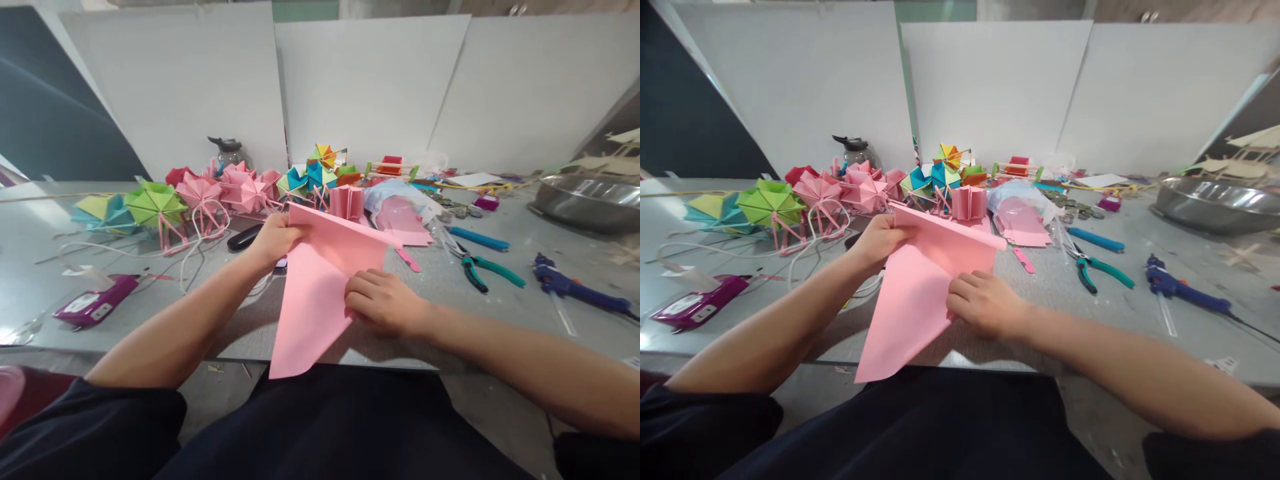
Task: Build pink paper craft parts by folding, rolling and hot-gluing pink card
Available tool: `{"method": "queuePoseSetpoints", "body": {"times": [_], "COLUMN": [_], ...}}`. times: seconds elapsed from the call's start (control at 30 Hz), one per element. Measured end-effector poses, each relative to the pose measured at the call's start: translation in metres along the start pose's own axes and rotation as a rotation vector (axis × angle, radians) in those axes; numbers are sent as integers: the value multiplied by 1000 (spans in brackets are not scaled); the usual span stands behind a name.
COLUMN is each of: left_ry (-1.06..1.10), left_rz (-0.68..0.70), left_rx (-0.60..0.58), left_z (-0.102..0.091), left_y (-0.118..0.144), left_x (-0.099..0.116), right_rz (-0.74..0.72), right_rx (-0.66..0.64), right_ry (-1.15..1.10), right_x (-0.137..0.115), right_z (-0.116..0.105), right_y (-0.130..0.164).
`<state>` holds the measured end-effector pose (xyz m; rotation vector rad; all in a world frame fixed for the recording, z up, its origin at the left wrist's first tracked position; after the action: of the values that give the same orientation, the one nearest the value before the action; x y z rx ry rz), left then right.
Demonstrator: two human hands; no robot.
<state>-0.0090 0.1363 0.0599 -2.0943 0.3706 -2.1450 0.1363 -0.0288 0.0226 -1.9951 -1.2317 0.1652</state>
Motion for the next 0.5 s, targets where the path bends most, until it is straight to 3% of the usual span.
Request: {"method": "queuePoseSetpoints", "body": {"times": [0.17,0.5], "left_ry": [43,44], "left_rz": [20,142], "left_rx": [15,122], "left_z": [-17,-41], "left_y": [-15,-29], "left_x": [8,25], "right_rz": [-112,-99], "right_rx": [-121,-36], "right_ry": [-75,-39], "right_x": [-13,-4], "right_z": [3,-5], "right_y": [3,5]}}
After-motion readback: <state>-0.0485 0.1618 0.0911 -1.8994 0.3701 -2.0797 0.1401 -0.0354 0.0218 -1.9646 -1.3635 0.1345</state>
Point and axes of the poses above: each hand's wrist, its own y-axis away from the middle knuckle, its own z-axis out of the palm, x = y × z, the point moved 9 cm from there along -y, towards the middle knuckle, and after that the axes turned 14 degrees about x, right-handed, at the moved point
